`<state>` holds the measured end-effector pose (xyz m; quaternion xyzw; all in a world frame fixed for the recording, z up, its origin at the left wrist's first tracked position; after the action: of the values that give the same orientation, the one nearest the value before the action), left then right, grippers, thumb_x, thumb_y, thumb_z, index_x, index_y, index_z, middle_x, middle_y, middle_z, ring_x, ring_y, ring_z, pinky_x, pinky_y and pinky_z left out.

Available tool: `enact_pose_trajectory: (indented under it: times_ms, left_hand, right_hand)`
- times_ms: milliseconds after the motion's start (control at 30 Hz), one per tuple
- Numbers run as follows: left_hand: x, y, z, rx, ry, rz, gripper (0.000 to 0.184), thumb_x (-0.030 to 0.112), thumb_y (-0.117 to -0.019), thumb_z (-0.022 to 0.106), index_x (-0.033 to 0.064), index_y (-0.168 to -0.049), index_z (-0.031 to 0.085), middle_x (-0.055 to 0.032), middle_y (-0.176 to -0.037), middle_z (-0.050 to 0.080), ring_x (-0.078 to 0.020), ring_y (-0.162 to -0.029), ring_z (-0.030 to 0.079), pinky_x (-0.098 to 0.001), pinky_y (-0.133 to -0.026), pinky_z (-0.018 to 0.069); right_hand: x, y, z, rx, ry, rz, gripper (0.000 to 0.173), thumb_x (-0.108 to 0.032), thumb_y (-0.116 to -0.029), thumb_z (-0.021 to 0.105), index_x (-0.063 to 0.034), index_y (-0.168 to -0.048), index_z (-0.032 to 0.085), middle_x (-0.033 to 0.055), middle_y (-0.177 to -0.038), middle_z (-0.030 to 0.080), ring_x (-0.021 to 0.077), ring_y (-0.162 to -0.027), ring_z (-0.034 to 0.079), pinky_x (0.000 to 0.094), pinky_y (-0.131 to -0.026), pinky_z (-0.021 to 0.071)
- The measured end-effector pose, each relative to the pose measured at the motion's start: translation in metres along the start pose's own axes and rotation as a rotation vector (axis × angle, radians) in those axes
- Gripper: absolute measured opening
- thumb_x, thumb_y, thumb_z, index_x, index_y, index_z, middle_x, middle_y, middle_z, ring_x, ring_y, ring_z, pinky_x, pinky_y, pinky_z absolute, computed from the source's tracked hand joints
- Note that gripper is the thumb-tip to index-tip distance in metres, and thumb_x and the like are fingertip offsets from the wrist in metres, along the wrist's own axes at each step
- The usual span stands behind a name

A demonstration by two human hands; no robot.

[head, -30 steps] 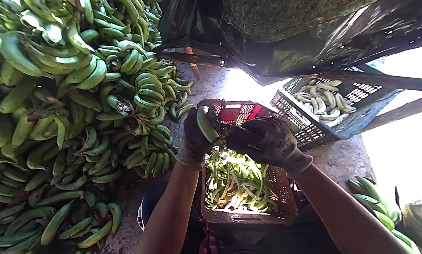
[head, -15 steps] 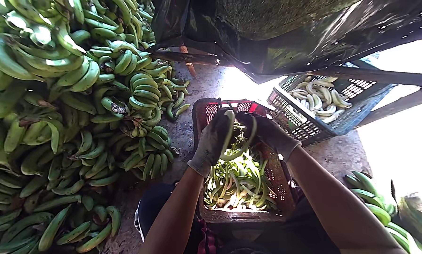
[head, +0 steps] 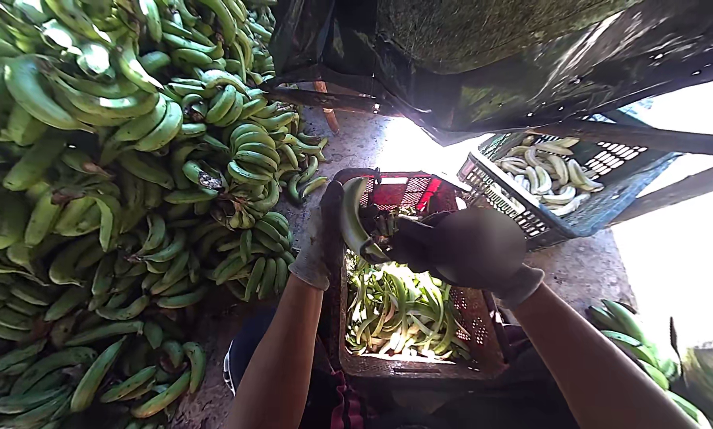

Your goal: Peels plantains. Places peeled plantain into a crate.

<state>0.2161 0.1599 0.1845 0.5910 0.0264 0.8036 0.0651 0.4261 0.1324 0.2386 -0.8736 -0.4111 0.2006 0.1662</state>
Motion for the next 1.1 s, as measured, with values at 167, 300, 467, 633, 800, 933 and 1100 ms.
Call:
enact_pose_trajectory:
  times_ms: [167,300,467,633,800,933,1100]
  left_hand:
    - [0.015,0.012,0.031,-0.094,-0.325,0.198,0.04,0.051,-0.1076,0.036,0.0253,-0.126,0.061,0.0021,-0.094,0.065,-0.0058,-0.075,0.061,-0.0237,-0.061,0.0531]
    - [0.022,0.011,0.043,-0.177,-0.401,0.266,0.055,0.06,-0.1053,0.031,0.0285,-0.146,0.051,0.0012,-0.114,0.069,-0.0088,-0.091,0.068,-0.0282,-0.076,0.0594]
    - [-0.014,-0.007,0.034,0.021,-0.377,0.061,0.047,0.047,-0.1085,0.038,0.0244,-0.149,0.047,-0.0022,-0.119,0.066,-0.0102,-0.096,0.065,-0.0316,-0.078,0.0569]
    - [-0.063,-0.012,0.075,-0.18,-0.284,-0.268,0.041,0.037,-0.11,0.041,0.0077,-0.132,0.058,-0.0094,-0.106,0.067,-0.018,-0.089,0.068,-0.036,-0.074,0.0603]
    - [-0.05,-0.017,0.071,-0.132,-0.663,-0.178,0.052,0.047,-0.1076,0.043,0.0128,-0.147,0.049,-0.0114,-0.123,0.065,-0.0191,-0.101,0.068,-0.0411,-0.084,0.059]
    - [-0.045,-0.021,0.072,-0.217,-0.904,0.01,0.053,0.049,-0.1061,0.044,0.018,-0.15,0.046,-0.0133,-0.128,0.063,-0.0239,-0.111,0.063,-0.0506,-0.094,0.0521]
    - [-0.063,-0.02,0.057,-0.314,-0.905,0.002,0.058,0.051,-0.1048,0.045,0.0181,-0.152,0.041,-0.0046,-0.126,0.06,-0.0067,-0.103,0.06,-0.0312,-0.087,0.0531]
  right_hand:
    - [0.021,-0.008,-0.003,0.056,-0.156,0.297,0.045,-0.044,-0.0924,0.065,-0.0185,-0.129,0.071,0.0128,-0.111,0.071,0.0289,-0.099,0.069,0.0522,-0.082,0.0569]
    - [0.07,-0.002,-0.002,0.023,-0.518,0.616,0.037,-0.029,-0.1054,0.054,-0.0213,-0.141,0.06,0.0022,-0.123,0.07,0.014,-0.108,0.067,0.0433,-0.093,0.0564]
    - [0.066,0.002,0.028,0.008,-0.786,0.831,0.052,-0.032,-0.0966,0.07,-0.025,-0.146,0.053,0.0073,-0.117,0.07,0.0195,-0.096,0.069,0.0444,-0.078,0.0593]
    - [0.052,0.029,0.083,-0.138,-1.02,1.008,0.044,-0.026,-0.0976,0.07,-0.0133,-0.138,0.058,0.0102,-0.097,0.069,0.0171,-0.075,0.066,0.0374,-0.068,0.0573]
    - [0.132,0.083,0.051,0.474,-1.611,0.942,0.037,-0.038,-0.1105,0.038,-0.0083,-0.12,0.057,0.0019,-0.091,0.067,0.0102,-0.077,0.065,0.029,-0.068,0.0577]
    - [0.079,0.126,-0.1,0.909,-1.206,1.311,0.044,-0.031,-0.1133,0.02,-0.0142,-0.14,0.051,0.0029,-0.117,0.068,0.0089,-0.094,0.066,0.0255,-0.082,0.0541]
    - [0.149,0.277,-0.157,0.429,-0.541,1.449,0.055,-0.041,-0.1045,0.056,-0.0229,-0.153,0.038,0.0097,-0.118,0.065,0.0204,-0.079,0.066,0.0393,-0.063,0.0572]
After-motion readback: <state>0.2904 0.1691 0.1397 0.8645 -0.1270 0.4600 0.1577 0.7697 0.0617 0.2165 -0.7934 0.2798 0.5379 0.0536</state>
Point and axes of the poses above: each hand's wrist, its own y-axis away from the middle knuckle, its own z-axis out of the palm, x = y × z, the point moved 8 cm from there along -y, towards the middle knuckle
